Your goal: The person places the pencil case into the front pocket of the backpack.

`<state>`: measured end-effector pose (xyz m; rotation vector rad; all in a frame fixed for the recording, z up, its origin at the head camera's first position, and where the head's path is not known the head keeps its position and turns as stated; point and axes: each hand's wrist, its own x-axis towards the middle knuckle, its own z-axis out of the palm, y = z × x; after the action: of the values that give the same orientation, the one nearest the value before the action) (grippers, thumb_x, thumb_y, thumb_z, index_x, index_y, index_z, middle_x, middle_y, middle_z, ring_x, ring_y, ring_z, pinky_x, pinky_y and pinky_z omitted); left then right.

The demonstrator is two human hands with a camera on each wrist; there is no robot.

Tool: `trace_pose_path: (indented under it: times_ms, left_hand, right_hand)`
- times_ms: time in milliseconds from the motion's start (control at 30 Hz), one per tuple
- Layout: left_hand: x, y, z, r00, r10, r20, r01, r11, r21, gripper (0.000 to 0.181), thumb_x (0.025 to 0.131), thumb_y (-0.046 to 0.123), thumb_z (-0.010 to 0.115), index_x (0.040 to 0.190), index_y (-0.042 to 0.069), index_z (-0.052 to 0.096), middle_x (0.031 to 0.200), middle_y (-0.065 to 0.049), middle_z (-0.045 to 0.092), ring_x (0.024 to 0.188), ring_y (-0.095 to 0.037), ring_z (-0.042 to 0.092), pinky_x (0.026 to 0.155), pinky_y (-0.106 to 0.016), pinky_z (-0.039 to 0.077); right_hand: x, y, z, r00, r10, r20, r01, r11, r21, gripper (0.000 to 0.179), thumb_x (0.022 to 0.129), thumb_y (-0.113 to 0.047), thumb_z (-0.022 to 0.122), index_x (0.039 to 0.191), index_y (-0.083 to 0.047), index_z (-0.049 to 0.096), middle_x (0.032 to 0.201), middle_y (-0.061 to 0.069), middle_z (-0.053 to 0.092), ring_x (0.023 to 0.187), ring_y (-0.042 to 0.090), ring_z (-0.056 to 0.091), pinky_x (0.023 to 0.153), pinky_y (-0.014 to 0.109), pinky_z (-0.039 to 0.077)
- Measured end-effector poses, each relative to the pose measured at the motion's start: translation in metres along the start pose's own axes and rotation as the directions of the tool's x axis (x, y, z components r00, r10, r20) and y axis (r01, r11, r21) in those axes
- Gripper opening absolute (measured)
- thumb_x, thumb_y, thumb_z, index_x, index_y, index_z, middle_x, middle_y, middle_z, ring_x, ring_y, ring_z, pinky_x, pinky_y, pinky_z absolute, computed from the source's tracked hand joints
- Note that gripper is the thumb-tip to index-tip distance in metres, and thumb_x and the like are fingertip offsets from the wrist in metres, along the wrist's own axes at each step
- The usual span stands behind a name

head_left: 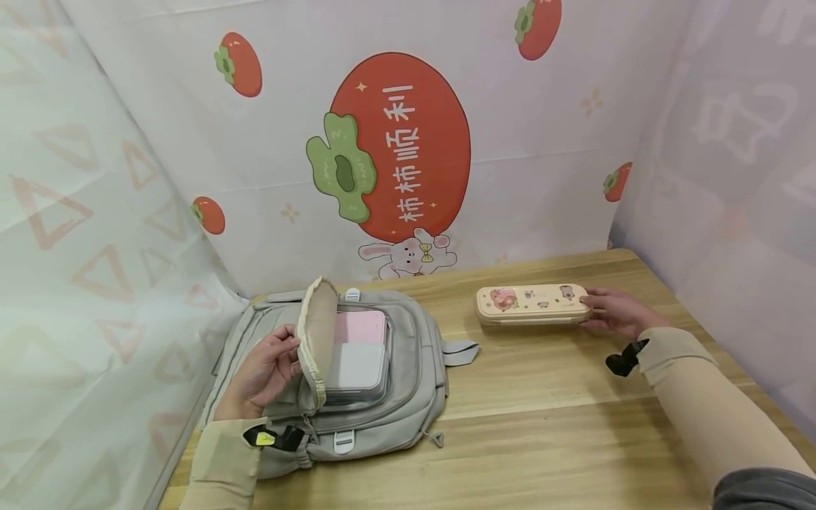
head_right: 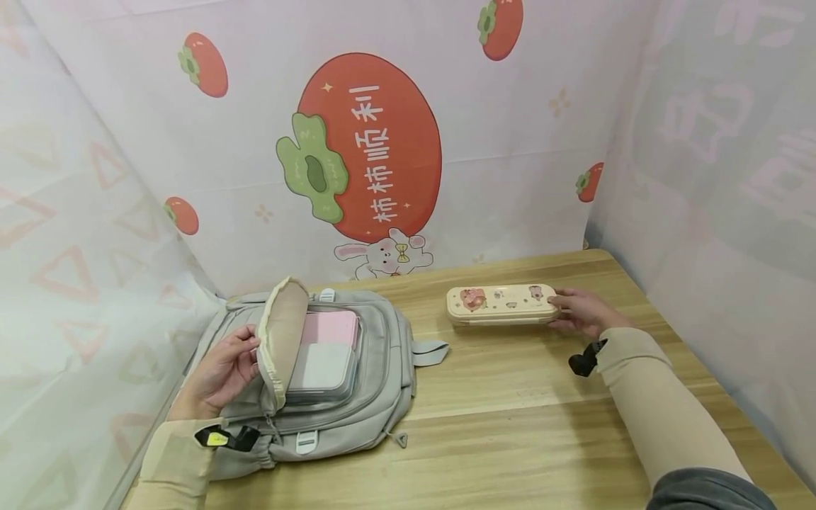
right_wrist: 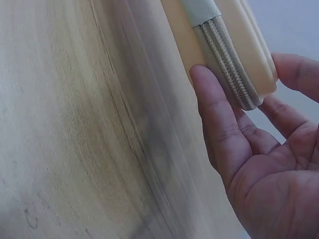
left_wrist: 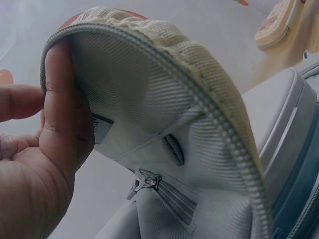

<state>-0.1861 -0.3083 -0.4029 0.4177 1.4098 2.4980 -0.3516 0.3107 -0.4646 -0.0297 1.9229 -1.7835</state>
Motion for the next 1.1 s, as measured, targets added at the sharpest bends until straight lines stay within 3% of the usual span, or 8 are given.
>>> trace_pose_path:
  times_ms: [333, 500, 733, 967, 1100]
  left_hand:
    - [-0.001, 0.001, 0.001, 1.0, -0.001, -0.016, 0.002, 0.999, 0.039, 0.024, 0.111, -0.004, 0.029, 0.106, 0.004, 0.051, 0.098, -0.006, 0.064, 0.086, -0.011, 0.068, 0.07, -0.023, 0.057]
    - [-0.002, 0.001, 0.0, 1.0, -0.007, -0.016, 0.008, 0.998, 0.055, 0.025, 0.111, -0.004, 0.028, 0.106, 0.005, 0.051, 0.097, -0.005, 0.064, 0.084, -0.01, 0.067, 0.069, -0.022, 0.056]
    - [-0.001, 0.001, 0.0, 1.0, -0.008, -0.019, 0.009, 0.999, 0.044, 0.031, 0.11, -0.006, 0.023, 0.105, 0.004, 0.052, 0.096, -0.006, 0.065, 0.084, -0.011, 0.068, 0.069, -0.023, 0.057]
    - [-0.001, 0.001, 0.0, 1.0, -0.004, -0.023, 0.005, 0.999, 0.045, 0.034, 0.11, -0.006, 0.022, 0.105, 0.005, 0.054, 0.097, -0.006, 0.065, 0.085, -0.012, 0.068, 0.069, -0.023, 0.057]
    - [-0.001, 0.0, 0.0, 1.0, -0.005, -0.021, 0.006, 0.999, 0.043, 0.033, 0.11, -0.006, 0.022, 0.105, 0.005, 0.053, 0.096, -0.006, 0.065, 0.085, -0.012, 0.068, 0.07, -0.024, 0.057]
  right_hand:
    - [0.0, -0.001, 0.003, 1.0, -0.016, 0.001, 0.016, 0.999, 0.052, 0.074, 0.111, -0.014, 0.043, 0.157, 0.009, -0.011, 0.105, -0.004, 0.057, 0.091, 0.007, 0.064, 0.091, 0.032, 0.057]
    - [0.001, -0.002, 0.006, 1.0, -0.026, 0.012, 0.026, 0.999, 0.028, 0.074, 0.112, -0.015, 0.042, 0.157, 0.01, -0.012, 0.111, 0.001, 0.054, 0.093, 0.006, 0.064, 0.092, 0.032, 0.056]
    - [0.002, -0.01, 0.015, 0.999, -0.036, 0.008, 0.035, 0.999, 0.04, 0.078, 0.112, -0.02, 0.044, 0.158, 0.006, -0.013, 0.133, 0.02, 0.039, 0.096, 0.007, 0.063, 0.096, 0.031, 0.054]
    - [0.003, -0.013, 0.021, 0.999, -0.016, -0.031, 0.02, 0.993, 0.114, 0.078, 0.111, -0.018, 0.048, 0.161, 0.002, -0.009, 0.127, 0.016, 0.041, 0.094, 0.009, 0.063, 0.096, 0.033, 0.055]
    - [0.003, -0.012, 0.024, 0.999, -0.016, -0.027, 0.019, 0.993, 0.116, 0.077, 0.111, -0.019, 0.047, 0.161, 0.002, -0.007, 0.133, 0.019, 0.038, 0.094, 0.009, 0.063, 0.097, 0.034, 0.054]
